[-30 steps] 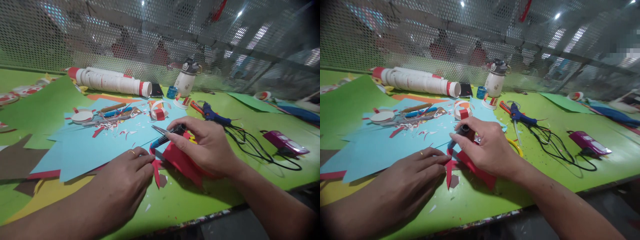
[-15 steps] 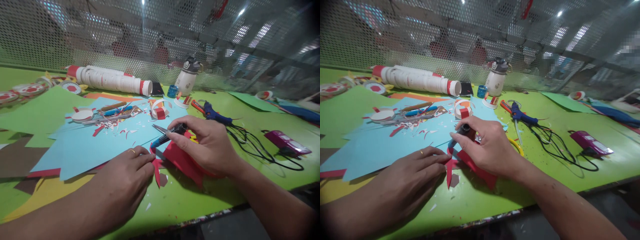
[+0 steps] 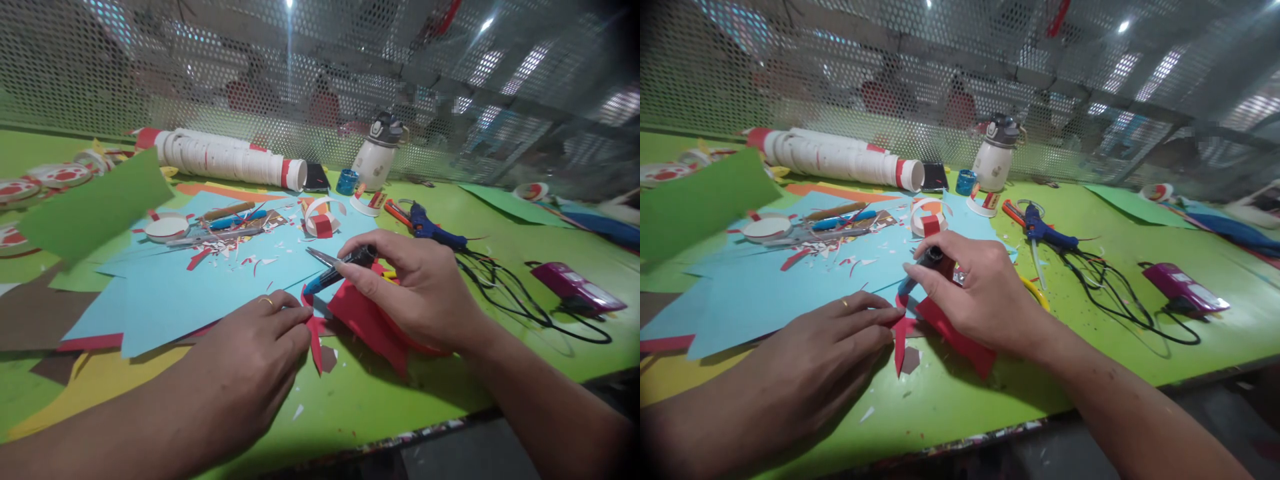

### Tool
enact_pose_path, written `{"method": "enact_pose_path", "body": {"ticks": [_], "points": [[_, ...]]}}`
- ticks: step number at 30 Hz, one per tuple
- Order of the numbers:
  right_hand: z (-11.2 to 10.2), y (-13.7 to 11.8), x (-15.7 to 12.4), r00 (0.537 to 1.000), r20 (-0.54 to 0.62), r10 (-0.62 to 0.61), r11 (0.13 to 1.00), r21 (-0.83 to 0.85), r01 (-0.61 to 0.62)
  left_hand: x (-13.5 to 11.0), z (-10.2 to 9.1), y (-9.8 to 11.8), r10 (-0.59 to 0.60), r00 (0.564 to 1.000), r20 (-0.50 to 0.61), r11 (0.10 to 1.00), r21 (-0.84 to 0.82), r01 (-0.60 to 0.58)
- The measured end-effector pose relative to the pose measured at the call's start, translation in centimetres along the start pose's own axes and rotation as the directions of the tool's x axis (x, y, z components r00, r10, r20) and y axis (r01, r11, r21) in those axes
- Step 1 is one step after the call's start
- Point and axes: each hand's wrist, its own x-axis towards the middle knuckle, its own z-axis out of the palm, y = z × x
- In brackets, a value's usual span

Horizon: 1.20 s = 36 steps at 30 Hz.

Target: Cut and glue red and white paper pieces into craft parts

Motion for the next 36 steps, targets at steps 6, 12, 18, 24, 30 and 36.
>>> {"method": "enact_pose_path", "body": {"ticks": [6, 12, 18, 24, 30, 36], "points": [[0.0, 0.0, 0.4, 1.0, 0.03, 0.001, 0.999, 0.047, -0.002, 0.2, 0.0, 0.0, 0.013, 1.0, -0.004, 0.999, 0.032, -0.013], [-0.3, 0.1, 0.8, 0.997, 0.078, 0.014, 0.999, 0.033, -0.017, 0.3, -0.1, 0.1, 0.051, 0.998, -0.024, 0.998, 0.05, -0.049], [-0.5, 0.0, 1.5, 0.991, 0.128, -0.027, 0.999, 0.041, 0.022, 0.2, -0.1, 0.1, 0.077, 0.997, -0.03, 0.995, 0.067, -0.074], [-0.1, -0.4, 1.7, 0.99, 0.137, -0.025, 0.999, 0.037, 0.02, 0.4, -0.1, 0.3, 0.087, 0.995, -0.045, 0.993, 0.079, -0.083], [0.1, 0.4, 2.1, 0.997, 0.082, 0.01, 0.999, 0.029, -0.013, 0.4, -0.1, 0.3, 0.073, 0.997, -0.03, 0.994, 0.081, -0.07], [0.3, 0.3, 1.9, 0.996, 0.084, -0.006, 0.999, 0.052, 0.001, 0.3, -0.3, 0.3, 0.077, 0.997, -0.027, 0.995, 0.069, -0.075]]}}
